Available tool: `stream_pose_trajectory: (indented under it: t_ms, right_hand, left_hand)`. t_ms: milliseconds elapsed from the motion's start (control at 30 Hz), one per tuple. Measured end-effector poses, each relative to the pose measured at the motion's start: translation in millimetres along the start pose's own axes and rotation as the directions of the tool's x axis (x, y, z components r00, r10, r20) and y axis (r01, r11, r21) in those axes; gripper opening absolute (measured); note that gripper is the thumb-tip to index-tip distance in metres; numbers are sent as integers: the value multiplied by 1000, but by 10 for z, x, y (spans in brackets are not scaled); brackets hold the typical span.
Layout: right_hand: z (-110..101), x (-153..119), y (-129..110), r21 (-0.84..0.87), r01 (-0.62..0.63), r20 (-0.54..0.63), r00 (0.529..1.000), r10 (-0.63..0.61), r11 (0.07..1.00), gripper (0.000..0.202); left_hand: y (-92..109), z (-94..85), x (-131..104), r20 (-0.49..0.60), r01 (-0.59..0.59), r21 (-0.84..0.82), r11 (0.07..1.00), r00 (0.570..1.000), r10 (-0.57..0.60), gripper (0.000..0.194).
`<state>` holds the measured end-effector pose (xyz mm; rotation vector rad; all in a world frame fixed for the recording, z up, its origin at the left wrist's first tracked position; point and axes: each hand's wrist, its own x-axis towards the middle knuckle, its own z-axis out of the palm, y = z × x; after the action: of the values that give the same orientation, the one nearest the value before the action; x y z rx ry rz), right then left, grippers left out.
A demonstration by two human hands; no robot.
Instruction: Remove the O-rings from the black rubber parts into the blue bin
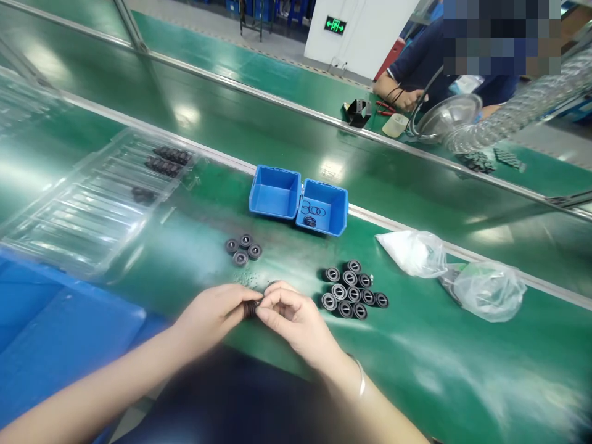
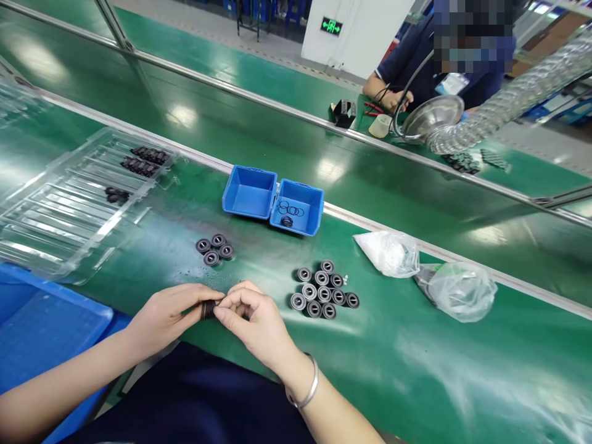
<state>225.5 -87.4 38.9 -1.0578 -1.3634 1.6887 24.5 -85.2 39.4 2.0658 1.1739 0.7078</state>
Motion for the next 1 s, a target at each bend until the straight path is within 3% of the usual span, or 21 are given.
stream_pose_trajectory:
  t_ms: [167,333,533,667,767,1000]
  right_hand:
    - [-78,13,-97,164,-78,14,997,76,983,20]
    - [-112,27,-58,195,-114,18,993,113,974,20]
    - [-113,43,-20,73,-29,1,1000,29,997,14]
    - [-199,89,-37,-57,6,-143,990,-14,998,16]
    - [-251,120,-11,-160,-47,-193,981,16,986,18]
    - [-270,105,106,-166,-72,-239,971,31,984,16]
  left_hand:
    - [-69,11,26,-30,-124,21,992,992,125,29]
    - [-69,26,69,-104,-181,-52,982,979,175,27]
    - [-61,58,82,-154,-174,-6,985,973,171,18]
    - [-94,6,92,-148,-117,-95,989,984,102,22]
    - [-157,-23,85,-146,-64,-78,995,988,52,21]
    - [-232,13,54,-77,-200,81,976,975,206,28]
